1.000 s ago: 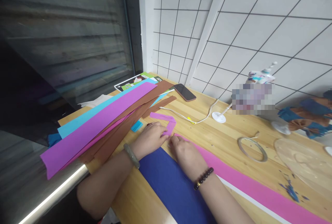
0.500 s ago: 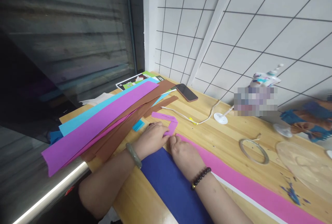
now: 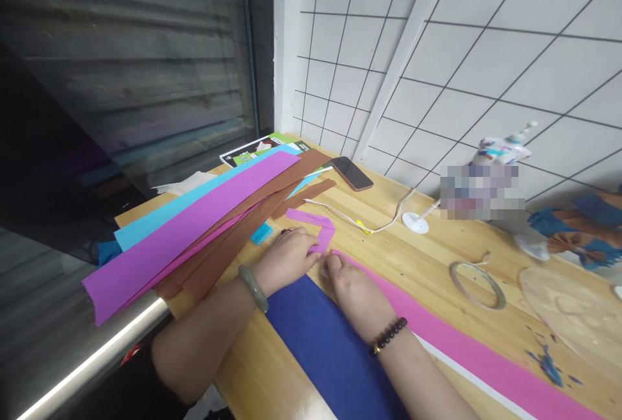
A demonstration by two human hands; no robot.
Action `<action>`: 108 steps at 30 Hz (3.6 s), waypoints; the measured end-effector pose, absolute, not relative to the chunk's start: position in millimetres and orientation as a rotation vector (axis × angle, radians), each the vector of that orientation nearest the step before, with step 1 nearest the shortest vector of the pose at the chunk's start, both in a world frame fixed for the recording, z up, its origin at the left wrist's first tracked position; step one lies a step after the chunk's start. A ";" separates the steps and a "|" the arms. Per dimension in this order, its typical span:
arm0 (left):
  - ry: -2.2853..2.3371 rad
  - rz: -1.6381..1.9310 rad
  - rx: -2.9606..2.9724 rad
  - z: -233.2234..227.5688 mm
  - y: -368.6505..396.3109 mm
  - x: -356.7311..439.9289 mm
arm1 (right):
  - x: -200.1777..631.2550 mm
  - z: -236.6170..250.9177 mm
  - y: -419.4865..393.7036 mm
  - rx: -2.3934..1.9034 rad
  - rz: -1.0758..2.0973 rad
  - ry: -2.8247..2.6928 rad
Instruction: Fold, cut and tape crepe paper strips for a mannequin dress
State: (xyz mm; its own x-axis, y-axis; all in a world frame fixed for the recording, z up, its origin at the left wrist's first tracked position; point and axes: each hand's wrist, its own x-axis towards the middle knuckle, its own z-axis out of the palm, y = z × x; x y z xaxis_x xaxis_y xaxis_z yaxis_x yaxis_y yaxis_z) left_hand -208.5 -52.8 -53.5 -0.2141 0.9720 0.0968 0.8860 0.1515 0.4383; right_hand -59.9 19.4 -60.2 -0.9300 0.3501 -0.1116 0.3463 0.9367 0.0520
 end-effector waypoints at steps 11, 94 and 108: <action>2.241 0.585 1.846 -56.0 -51.1 -208.9 | -66.4 -54.9 12.8 0.503 0.213 2.941; 2.206 0.570 1.831 -53.6 -50.7 -209.8 | -63.8 -57.3 17.0 0.421 0.229 3.048; 2.203 0.562 1.831 -53.6 -51.9 -209.7 | -60.8 -58.2 17.4 0.441 0.142 3.038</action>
State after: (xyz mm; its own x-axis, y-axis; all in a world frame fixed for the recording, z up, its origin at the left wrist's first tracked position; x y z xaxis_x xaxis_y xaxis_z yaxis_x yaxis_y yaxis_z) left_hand -209.7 -51.9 -53.6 -0.1982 0.9775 0.0725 0.8928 0.1496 0.4249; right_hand -60.8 17.4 -58.2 -0.9566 0.2863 -0.0549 0.2800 0.9547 0.1011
